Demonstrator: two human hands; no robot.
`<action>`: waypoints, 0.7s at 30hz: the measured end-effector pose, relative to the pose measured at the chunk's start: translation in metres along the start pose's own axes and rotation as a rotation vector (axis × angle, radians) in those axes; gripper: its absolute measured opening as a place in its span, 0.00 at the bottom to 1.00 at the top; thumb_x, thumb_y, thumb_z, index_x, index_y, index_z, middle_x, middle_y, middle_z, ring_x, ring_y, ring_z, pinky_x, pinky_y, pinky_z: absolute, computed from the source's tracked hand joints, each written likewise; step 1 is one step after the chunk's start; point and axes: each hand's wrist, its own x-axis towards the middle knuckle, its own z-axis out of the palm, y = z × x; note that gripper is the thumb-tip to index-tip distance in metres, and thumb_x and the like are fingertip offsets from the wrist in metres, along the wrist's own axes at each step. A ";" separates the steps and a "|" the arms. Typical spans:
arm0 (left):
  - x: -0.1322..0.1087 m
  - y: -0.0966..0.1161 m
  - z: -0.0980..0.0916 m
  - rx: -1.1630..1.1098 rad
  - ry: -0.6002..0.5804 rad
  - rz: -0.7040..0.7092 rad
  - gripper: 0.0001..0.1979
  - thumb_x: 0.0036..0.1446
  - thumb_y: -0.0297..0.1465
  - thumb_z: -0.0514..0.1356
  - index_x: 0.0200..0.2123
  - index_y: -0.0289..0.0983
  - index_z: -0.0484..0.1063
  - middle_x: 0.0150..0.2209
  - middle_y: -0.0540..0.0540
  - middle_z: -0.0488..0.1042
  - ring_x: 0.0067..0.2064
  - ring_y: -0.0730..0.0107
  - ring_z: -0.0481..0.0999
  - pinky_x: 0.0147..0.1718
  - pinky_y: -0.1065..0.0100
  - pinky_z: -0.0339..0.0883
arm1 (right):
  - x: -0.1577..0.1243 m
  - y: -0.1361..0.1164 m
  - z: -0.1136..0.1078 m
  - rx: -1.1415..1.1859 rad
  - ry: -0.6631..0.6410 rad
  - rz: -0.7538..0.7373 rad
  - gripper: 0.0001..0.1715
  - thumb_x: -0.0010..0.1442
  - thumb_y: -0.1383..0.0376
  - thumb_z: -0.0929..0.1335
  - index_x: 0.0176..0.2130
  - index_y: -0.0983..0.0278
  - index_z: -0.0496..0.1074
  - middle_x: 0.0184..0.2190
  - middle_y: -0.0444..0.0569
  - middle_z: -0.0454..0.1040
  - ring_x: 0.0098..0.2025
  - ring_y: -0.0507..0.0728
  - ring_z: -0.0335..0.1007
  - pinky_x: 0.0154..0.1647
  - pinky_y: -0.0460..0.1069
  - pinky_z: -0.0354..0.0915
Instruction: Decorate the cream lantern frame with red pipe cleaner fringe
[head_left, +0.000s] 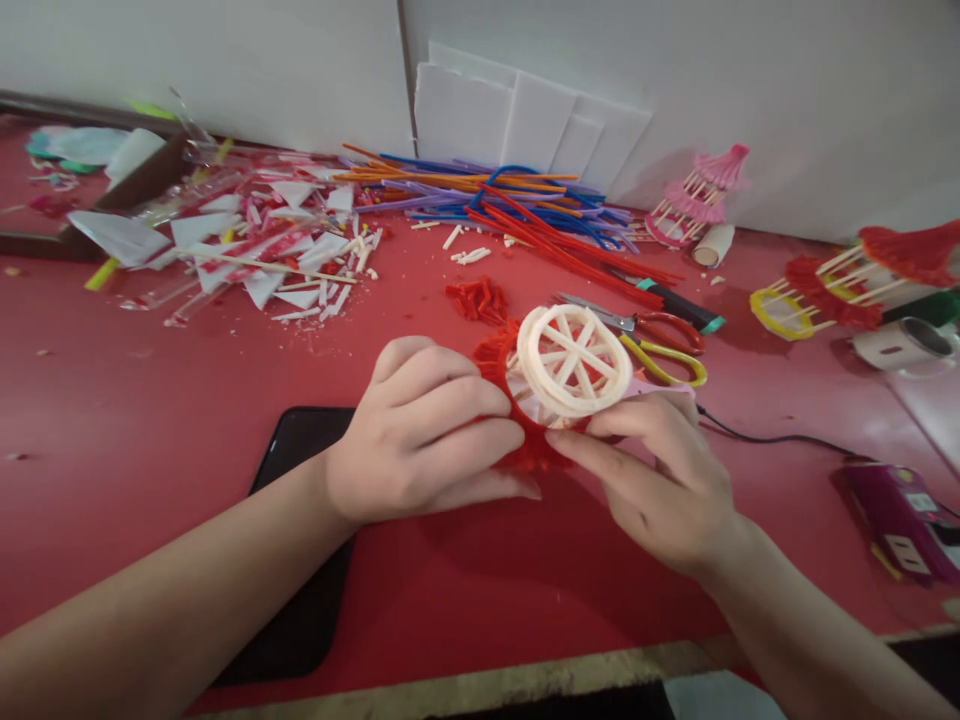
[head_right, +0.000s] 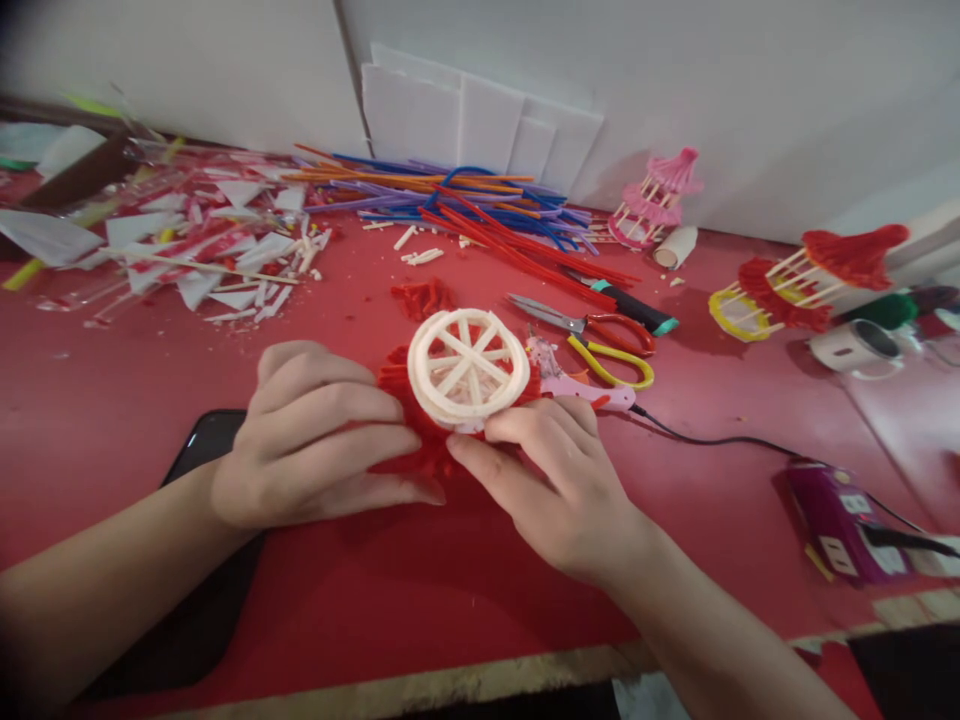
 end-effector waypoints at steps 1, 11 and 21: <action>0.001 -0.001 -0.001 -0.001 -0.010 0.024 0.16 0.58 0.48 0.68 0.36 0.42 0.74 0.34 0.52 0.80 0.36 0.64 0.77 0.35 0.60 0.65 | 0.000 0.001 0.000 -0.004 -0.002 -0.019 0.11 0.66 0.75 0.68 0.42 0.62 0.79 0.33 0.45 0.78 0.36 0.52 0.72 0.40 0.52 0.63; 0.002 0.000 -0.003 0.009 -0.015 0.014 0.12 0.61 0.44 0.67 0.37 0.42 0.76 0.35 0.52 0.83 0.35 0.66 0.78 0.35 0.61 0.66 | -0.001 -0.002 0.003 0.033 0.000 0.053 0.07 0.65 0.72 0.71 0.38 0.62 0.79 0.31 0.44 0.78 0.34 0.51 0.71 0.40 0.51 0.62; 0.002 0.006 -0.004 0.013 -0.055 -0.022 0.13 0.62 0.44 0.67 0.40 0.40 0.78 0.36 0.52 0.83 0.34 0.68 0.76 0.38 0.61 0.64 | 0.000 0.000 0.001 0.011 -0.044 -0.082 0.07 0.66 0.74 0.70 0.42 0.67 0.79 0.34 0.47 0.77 0.36 0.51 0.70 0.40 0.52 0.61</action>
